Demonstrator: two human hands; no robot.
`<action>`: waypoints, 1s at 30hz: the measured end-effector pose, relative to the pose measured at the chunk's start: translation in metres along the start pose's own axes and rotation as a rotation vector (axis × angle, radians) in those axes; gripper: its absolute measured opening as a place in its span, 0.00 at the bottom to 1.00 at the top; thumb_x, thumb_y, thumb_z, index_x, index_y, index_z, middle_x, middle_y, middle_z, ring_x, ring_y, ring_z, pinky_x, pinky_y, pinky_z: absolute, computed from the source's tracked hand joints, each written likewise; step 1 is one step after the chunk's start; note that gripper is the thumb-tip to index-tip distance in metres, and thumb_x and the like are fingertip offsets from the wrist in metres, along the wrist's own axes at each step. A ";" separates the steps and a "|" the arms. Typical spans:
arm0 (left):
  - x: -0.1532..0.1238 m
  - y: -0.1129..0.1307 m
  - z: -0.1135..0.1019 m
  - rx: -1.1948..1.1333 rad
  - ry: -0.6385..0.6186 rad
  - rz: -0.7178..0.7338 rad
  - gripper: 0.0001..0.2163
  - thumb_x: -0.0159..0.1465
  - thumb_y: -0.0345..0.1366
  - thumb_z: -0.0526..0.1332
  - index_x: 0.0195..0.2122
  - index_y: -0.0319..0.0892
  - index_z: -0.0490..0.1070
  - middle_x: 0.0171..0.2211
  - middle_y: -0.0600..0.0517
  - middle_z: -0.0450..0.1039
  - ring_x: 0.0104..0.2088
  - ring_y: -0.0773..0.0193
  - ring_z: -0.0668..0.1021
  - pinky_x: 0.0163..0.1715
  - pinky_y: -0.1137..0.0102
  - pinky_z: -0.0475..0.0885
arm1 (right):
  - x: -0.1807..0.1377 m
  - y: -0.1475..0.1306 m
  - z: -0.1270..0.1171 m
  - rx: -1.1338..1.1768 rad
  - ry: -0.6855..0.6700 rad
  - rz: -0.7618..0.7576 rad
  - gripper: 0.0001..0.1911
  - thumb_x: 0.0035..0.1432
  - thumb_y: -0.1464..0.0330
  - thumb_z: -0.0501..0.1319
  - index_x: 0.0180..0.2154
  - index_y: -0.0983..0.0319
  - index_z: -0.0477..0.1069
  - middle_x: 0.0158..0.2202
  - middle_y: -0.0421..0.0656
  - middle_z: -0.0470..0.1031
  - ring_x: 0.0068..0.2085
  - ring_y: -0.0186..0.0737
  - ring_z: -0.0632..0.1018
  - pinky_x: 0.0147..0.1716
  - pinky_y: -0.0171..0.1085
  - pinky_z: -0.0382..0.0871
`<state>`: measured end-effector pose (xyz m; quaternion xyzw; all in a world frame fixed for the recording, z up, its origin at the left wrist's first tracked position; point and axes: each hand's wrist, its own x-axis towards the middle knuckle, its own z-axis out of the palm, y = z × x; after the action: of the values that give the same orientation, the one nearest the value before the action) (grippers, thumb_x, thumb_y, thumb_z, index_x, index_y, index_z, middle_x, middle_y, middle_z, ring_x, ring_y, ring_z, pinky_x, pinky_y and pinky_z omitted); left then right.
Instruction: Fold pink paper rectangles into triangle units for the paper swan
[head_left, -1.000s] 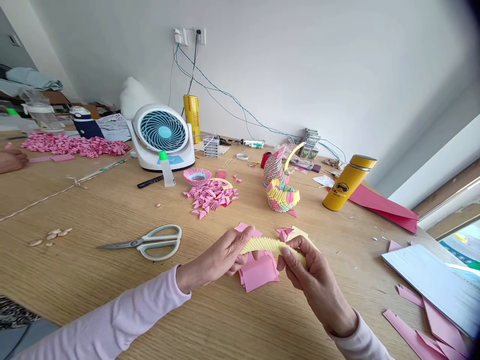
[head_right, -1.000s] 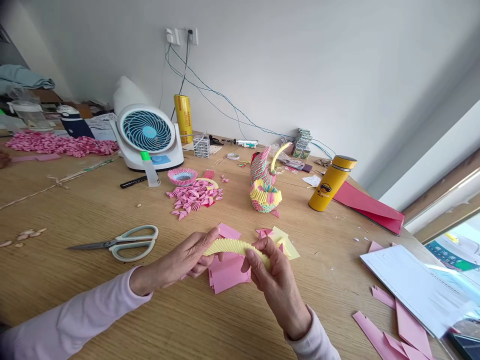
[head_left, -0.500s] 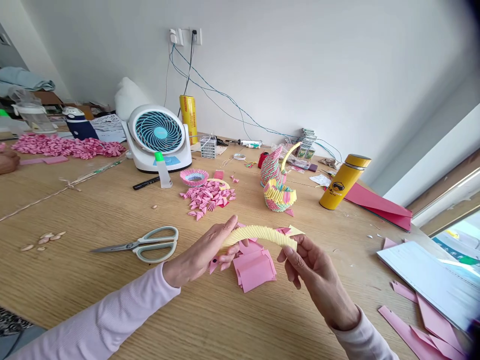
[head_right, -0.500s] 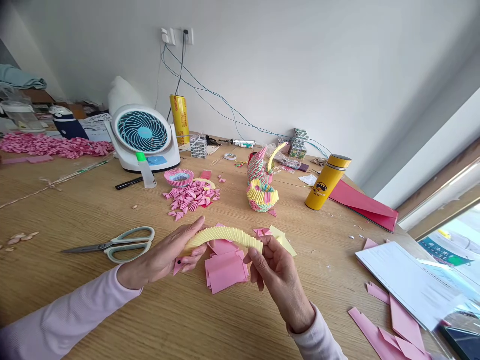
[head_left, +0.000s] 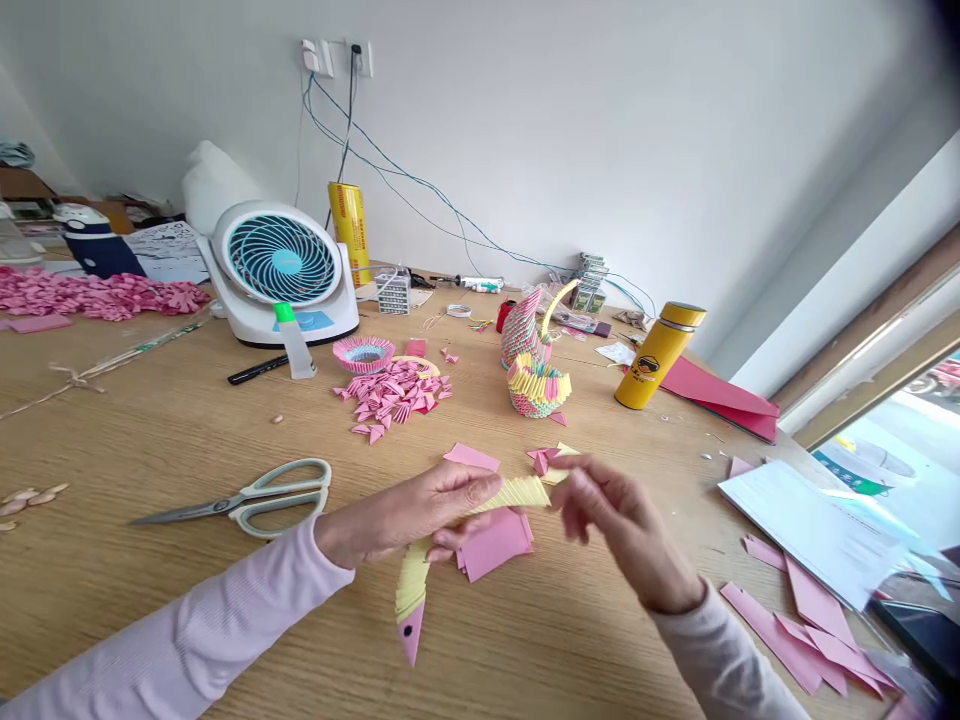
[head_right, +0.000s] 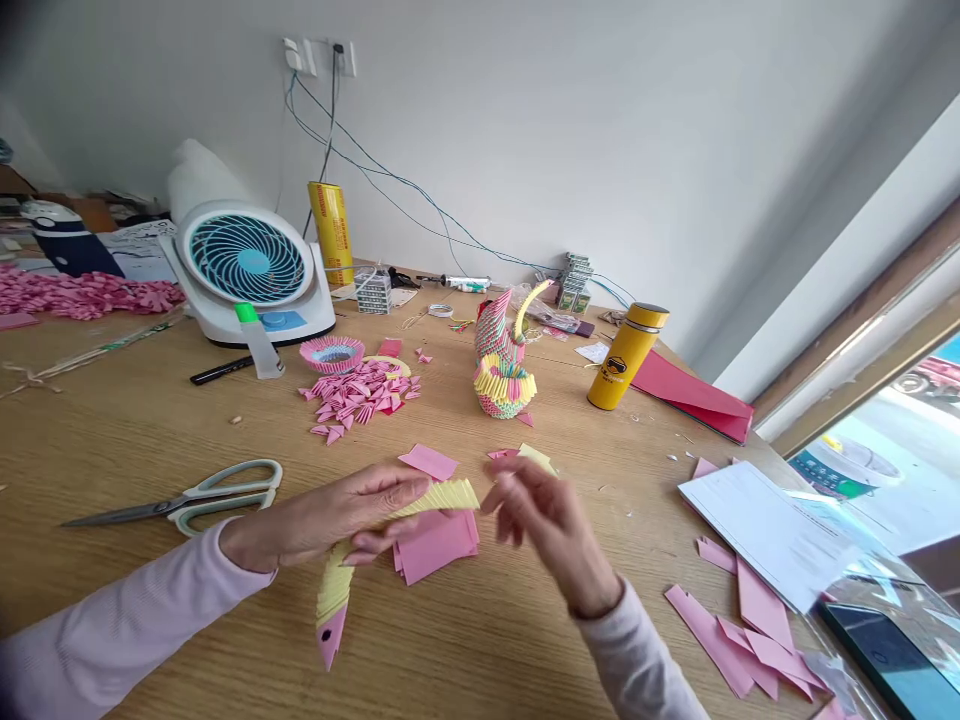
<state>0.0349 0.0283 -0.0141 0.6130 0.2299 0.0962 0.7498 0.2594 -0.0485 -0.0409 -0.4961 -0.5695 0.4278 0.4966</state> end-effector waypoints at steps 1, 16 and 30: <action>0.000 0.001 -0.002 -0.066 0.009 -0.003 0.15 0.63 0.49 0.56 0.36 0.40 0.64 0.24 0.59 0.58 0.17 0.77 0.55 0.14 0.80 0.54 | 0.002 0.004 -0.016 -0.085 0.139 -0.023 0.21 0.61 0.53 0.54 0.44 0.63 0.67 0.28 0.42 0.73 0.22 0.31 0.70 0.20 0.31 0.62; -0.007 0.022 -0.025 -0.061 0.141 0.114 0.20 0.67 0.48 0.47 0.43 0.37 0.69 0.21 0.59 0.50 0.18 0.73 0.47 0.14 0.76 0.45 | 0.021 0.064 -0.076 -1.092 0.111 -0.085 0.16 0.60 0.69 0.52 0.49 0.59 0.70 0.42 0.48 0.73 0.34 0.41 0.77 0.34 0.38 0.69; -0.011 0.020 -0.007 0.538 0.179 0.316 0.14 0.66 0.43 0.54 0.43 0.41 0.72 0.31 0.52 0.69 0.31 0.67 0.69 0.30 0.74 0.64 | 0.029 0.065 -0.075 -0.960 0.175 -0.056 0.08 0.55 0.71 0.56 0.37 0.60 0.71 0.31 0.43 0.75 0.30 0.39 0.75 0.30 0.37 0.67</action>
<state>0.0247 0.0338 0.0063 0.8064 0.2141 0.2010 0.5133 0.3419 -0.0112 -0.0900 -0.6876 -0.6716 0.0601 0.2692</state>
